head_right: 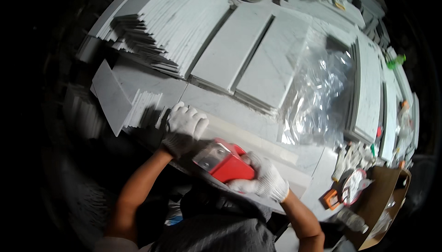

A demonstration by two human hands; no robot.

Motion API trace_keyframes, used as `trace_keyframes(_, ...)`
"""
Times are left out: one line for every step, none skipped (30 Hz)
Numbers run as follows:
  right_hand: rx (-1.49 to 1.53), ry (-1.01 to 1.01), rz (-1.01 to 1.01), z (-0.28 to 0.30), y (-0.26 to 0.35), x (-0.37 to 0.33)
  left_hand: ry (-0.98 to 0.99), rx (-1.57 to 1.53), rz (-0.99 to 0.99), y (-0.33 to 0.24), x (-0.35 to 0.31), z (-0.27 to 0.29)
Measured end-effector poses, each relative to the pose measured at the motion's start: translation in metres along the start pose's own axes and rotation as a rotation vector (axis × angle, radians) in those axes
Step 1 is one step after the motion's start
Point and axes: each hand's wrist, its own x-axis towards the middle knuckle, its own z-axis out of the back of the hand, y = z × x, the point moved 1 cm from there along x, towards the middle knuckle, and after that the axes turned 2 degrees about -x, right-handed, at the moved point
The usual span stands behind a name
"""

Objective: The person wraps individual white rectangular tiles in clear plastic film, then places them into a cardboard box. The person handles the tiles one at a time, smoothing the plastic around each tile before stacking them in the box.

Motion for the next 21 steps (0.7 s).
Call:
trace_keyframes(0.095, -0.012, -0.018, -0.003, -0.002, 0.001, 0.005, -0.029, 0.035, 0.001, -0.002, -0.002)
trace_keyframes(0.096, 0.048, -0.016, 0.0, 0.006, 0.007, 0.008, -0.06, 0.068, 0.002, 0.0, -0.003)
trace_keyframes(0.106, 0.109, -0.024, -0.001, 0.013, 0.011, 0.026, -0.092, 0.092, 0.002, -0.003, -0.003)
trace_keyframes(0.075, 0.067, 0.011, -0.004, 0.008, 0.009, 0.03, -0.103, 0.153, 0.001, -0.005, -0.001)
trace_keyframes(0.044, 0.025, 0.047, -0.004, 0.007, 0.01, -0.084, -0.191, 0.182, 0.002, -0.007, 0.003)
trace_keyframes(0.088, 0.098, -0.032, -0.004, 0.015, 0.01, -0.198, -0.273, 0.208, 0.002, -0.009, 0.012)
trace_keyframes(0.005, 0.103, -0.037, -0.003, 0.015, 0.012, -0.308, -0.351, 0.232, 0.002, -0.015, 0.015)
trace_keyframes(-0.077, 0.109, -0.04, -0.001, 0.014, 0.011, -0.412, -0.714, 0.357, -0.006, -0.028, 0.004)
trace_keyframes(-0.148, 0.099, -0.052, 0.001, 0.008, 0.008, -0.272, -0.982, 0.413, -0.016, -0.027, 0.021)
trace_keyframes(-0.151, 0.074, -0.056, 0.0, 0.002, 0.005, -0.139, -1.218, 0.508, -0.027, -0.028, 0.04)
trace_keyframes(-0.143, 0.069, -0.049, -0.001, 0.002, 0.006, 0.063, -1.308, 0.452, -0.029, -0.027, 0.051)
trace_keyframes(-0.138, 0.078, -0.033, -0.002, 0.006, 0.008, 0.335, -1.573, 0.623, -0.032, -0.026, 0.055)
trace_keyframes(-0.132, 0.085, -0.018, -0.001, 0.007, 0.011, 0.429, -1.696, 0.687, -0.034, -0.025, 0.053)
trace_keyframes(-0.232, 0.14, 0.047, 0.002, 0.003, 0.014, 0.526, -1.813, 0.769, -0.037, -0.025, 0.05)
trace_keyframes(-0.29, 0.151, 0.095, 0.003, 0.006, 0.017, 0.62, -1.912, 0.864, -0.039, -0.022, 0.048)
trace_keyframes(-0.347, 0.161, 0.143, 0.003, 0.012, 0.02, 0.703, -1.875, 0.896, -0.036, -0.016, 0.048)
trace_keyframes(-0.405, 0.17, 0.19, 0.004, 0.015, 0.023, 0.788, -1.837, 0.927, -0.032, -0.009, 0.051)
trace_keyframes(-0.449, 0.245, 0.214, 0.007, 0.013, 0.027, 0.881, -1.897, 1.057, -0.03, -0.003, 0.056)
trace_keyframes(-0.461, 0.249, 0.234, 0.008, 0.015, 0.028, 0.843, -1.893, 0.991, -0.031, -0.004, 0.052)
trace_keyframes(-0.473, 0.252, 0.253, 0.008, 0.016, 0.028, 0.804, -1.887, 0.925, -0.033, -0.007, 0.048)
trace_keyframes(-0.481, 0.257, 0.275, 0.008, 0.016, 0.029, 0.765, -1.876, 0.863, -0.034, -0.008, 0.045)
